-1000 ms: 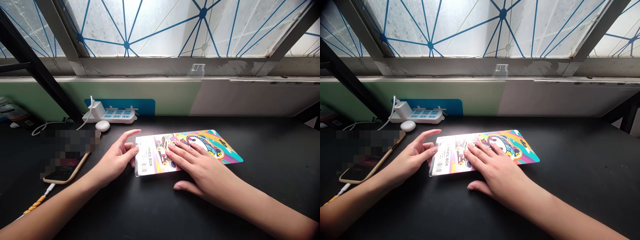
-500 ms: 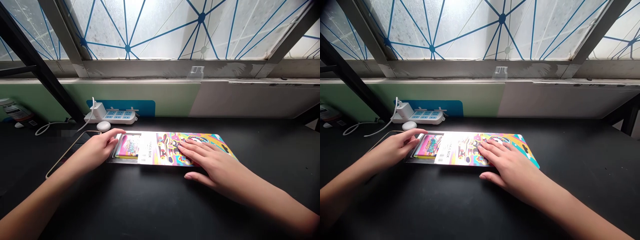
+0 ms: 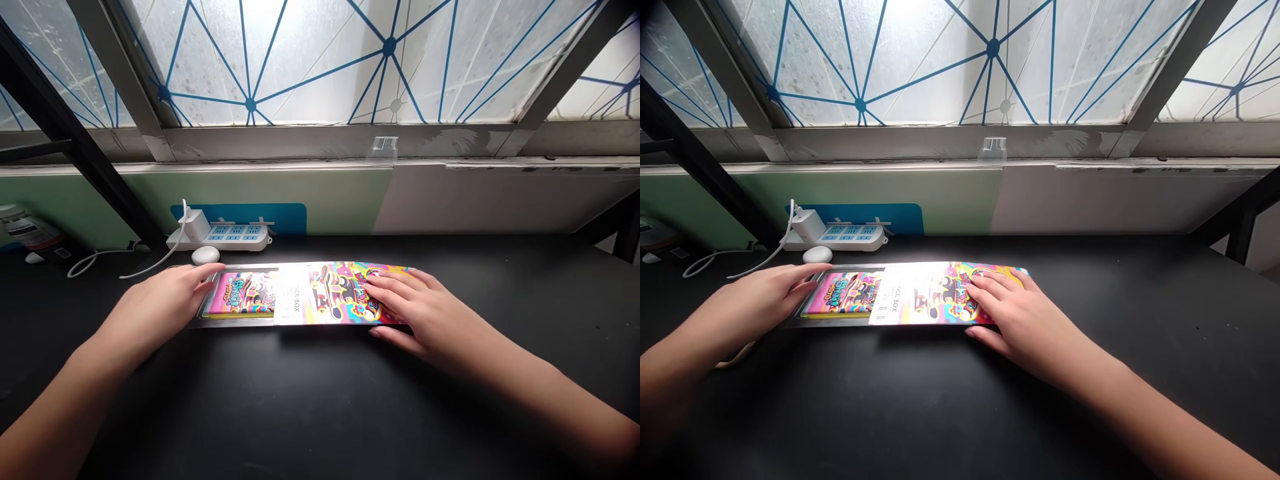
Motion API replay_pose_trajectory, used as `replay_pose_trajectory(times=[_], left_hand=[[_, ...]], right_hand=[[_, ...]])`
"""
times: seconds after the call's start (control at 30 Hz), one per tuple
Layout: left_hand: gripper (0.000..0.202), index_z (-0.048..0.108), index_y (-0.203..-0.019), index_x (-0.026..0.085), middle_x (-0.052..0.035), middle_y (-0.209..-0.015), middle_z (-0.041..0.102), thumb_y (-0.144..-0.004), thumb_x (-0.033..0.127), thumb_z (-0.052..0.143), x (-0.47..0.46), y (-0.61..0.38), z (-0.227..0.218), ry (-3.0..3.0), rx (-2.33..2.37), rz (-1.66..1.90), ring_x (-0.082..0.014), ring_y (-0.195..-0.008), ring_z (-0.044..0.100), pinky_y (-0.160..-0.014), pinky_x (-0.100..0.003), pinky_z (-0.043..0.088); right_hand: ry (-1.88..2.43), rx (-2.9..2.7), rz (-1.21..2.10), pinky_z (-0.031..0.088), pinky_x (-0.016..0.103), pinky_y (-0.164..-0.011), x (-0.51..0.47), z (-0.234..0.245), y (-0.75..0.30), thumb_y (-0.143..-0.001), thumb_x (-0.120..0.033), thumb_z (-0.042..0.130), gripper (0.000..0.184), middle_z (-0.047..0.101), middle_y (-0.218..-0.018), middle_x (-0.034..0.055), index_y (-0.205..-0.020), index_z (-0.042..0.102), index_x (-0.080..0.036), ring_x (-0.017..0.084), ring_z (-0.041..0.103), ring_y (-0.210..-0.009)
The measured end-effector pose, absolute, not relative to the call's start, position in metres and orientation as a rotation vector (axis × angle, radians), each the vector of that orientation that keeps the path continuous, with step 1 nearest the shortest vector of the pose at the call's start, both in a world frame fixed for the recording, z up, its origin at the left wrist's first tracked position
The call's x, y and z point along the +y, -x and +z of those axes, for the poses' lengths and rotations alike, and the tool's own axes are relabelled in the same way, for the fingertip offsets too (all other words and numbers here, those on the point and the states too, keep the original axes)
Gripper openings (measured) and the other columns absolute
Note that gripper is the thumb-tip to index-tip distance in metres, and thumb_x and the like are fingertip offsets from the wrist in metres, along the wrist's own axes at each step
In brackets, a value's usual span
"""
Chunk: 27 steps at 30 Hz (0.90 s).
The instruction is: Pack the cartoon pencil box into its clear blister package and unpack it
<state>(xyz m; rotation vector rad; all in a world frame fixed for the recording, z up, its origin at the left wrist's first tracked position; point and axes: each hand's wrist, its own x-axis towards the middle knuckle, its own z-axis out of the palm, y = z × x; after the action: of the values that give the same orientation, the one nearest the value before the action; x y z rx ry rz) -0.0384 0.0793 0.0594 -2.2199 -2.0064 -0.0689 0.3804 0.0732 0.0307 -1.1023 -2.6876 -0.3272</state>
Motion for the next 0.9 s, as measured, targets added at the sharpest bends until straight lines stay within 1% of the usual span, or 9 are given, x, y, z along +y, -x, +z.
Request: replay_pose_trajectory(times=[0.07, 0.13, 0.23, 0.33, 0.43, 0.53, 0.7, 0.8, 0.9], left_hand=[[0.051, 0.065, -0.137, 0.023, -0.0159, -0.117, 0.072, -0.103, 0.040, 0.032, 0.078, 0.027, 0.056, 2.209, -1.817, -0.081, -0.0366, -0.096, 0.070, -0.065, -0.043, 0.056], [0.053, 0.064, -0.137, 0.015, -0.0186, -0.126, 0.067, -0.104, 0.040, 0.031, 0.076, 0.010, 0.051, 2.276, -1.660, -0.189, -0.0368, -0.108, 0.065, -0.083, -0.049, 0.057], [0.053, 0.054, -0.147, 0.016, -0.0162, -0.146, 0.056, -0.106, 0.042, 0.033, 0.070, -0.018, 0.039, 2.521, -1.494, -0.352, -0.0330, -0.133, 0.053, -0.107, -0.048, 0.049], [0.057, 0.046, -0.153, 0.019, -0.0162, -0.160, 0.044, -0.106, 0.049, 0.036, 0.064, -0.036, 0.027, 2.672, -1.389, -0.281, -0.0338, -0.146, 0.042, -0.115, -0.054, 0.040], [0.068, 0.038, -0.157, 0.016, -0.0174, -0.164, 0.035, -0.104, 0.058, 0.037, 0.062, -0.040, 0.020, 2.677, -1.377, -0.198, -0.0348, -0.152, 0.032, -0.119, -0.060, 0.033], [0.074, 0.035, -0.158, 0.013, -0.0153, -0.165, 0.033, -0.103, 0.062, 0.034, 0.065, -0.037, 0.019, 2.696, -1.419, -0.177, -0.0323, -0.153, 0.030, -0.121, -0.057, 0.032], [0.072, 0.033, -0.160, 0.018, -0.0107, -0.166, 0.030, -0.103, 0.061, 0.037, 0.068, -0.033, 0.022, 2.722, -1.459, -0.138, -0.0322, -0.154, 0.029, -0.122, -0.057, 0.031], [0.071, 0.030, -0.161, 0.021, -0.0087, -0.167, 0.028, -0.103, 0.061, 0.037, 0.069, -0.032, 0.024, 2.746, -1.481, -0.142, -0.0320, -0.154, 0.029, -0.122, -0.057, 0.030], [0.071, 0.031, -0.161, 0.021, -0.0093, -0.168, 0.028, -0.103, 0.061, 0.039, 0.069, -0.031, 0.026, 2.766, -1.493, -0.160, -0.0332, -0.154, 0.028, -0.122, -0.058, 0.030]], right_hand=[[1.090, -2.664, -0.356, 0.046, 0.058, -0.107, 0.074, 0.029, -0.372, -0.097, -0.041, 0.059, 0.053, 0.057, -0.149, 0.0169, -0.143, 0.053, -0.016, 0.036, 0.054, -0.135], [1.066, -2.658, -0.345, 0.045, 0.058, -0.108, 0.073, 0.026, -0.360, -0.097, -0.039, 0.059, 0.052, 0.053, -0.153, 0.0166, -0.143, 0.052, -0.017, 0.037, 0.051, -0.138], [0.987, -2.657, -0.308, 0.042, 0.059, -0.111, 0.072, 0.021, -0.339, -0.098, -0.034, 0.057, 0.051, 0.053, -0.153, 0.0162, -0.145, 0.051, -0.016, 0.036, 0.049, -0.140], [0.874, -2.653, -0.284, 0.042, 0.060, -0.111, 0.072, 0.016, -0.324, -0.100, -0.030, 0.055, 0.049, 0.056, -0.150, 0.0180, -0.145, 0.051, -0.012, 0.035, 0.052, -0.139], [0.835, -2.633, -0.332, 0.046, 0.057, -0.108, 0.074, 0.014, -0.322, -0.102, -0.023, 0.051, 0.042, 0.059, -0.147, 0.0163, -0.143, 0.055, -0.013, 0.034, 0.055, -0.136], [0.833, -2.671, -0.386, 0.050, 0.055, -0.104, 0.075, 0.017, -0.328, -0.103, -0.016, 0.047, 0.039, 0.060, -0.146, 0.0148, -0.140, 0.057, -0.014, 0.034, 0.056, -0.135], [0.873, -2.752, -0.363, 0.052, 0.054, -0.100, 0.077, 0.028, -0.349, -0.102, -0.011, 0.044, 0.040, 0.063, -0.143, 0.0132, -0.137, 0.061, -0.016, 0.033, 0.059, -0.132], [0.930, -2.731, -0.326, 0.054, 0.049, -0.098, 0.079, 0.033, -0.368, -0.101, -0.011, 0.045, 0.038, 0.068, -0.137, 0.0108, -0.132, 0.065, -0.021, 0.030, 0.065, -0.124], [0.962, -2.724, -0.318, 0.056, 0.047, -0.095, 0.079, 0.035, -0.382, -0.098, -0.016, 0.051, 0.033, 0.072, -0.131, 0.0110, -0.125, 0.069, -0.020, 0.030, 0.069, -0.116]])
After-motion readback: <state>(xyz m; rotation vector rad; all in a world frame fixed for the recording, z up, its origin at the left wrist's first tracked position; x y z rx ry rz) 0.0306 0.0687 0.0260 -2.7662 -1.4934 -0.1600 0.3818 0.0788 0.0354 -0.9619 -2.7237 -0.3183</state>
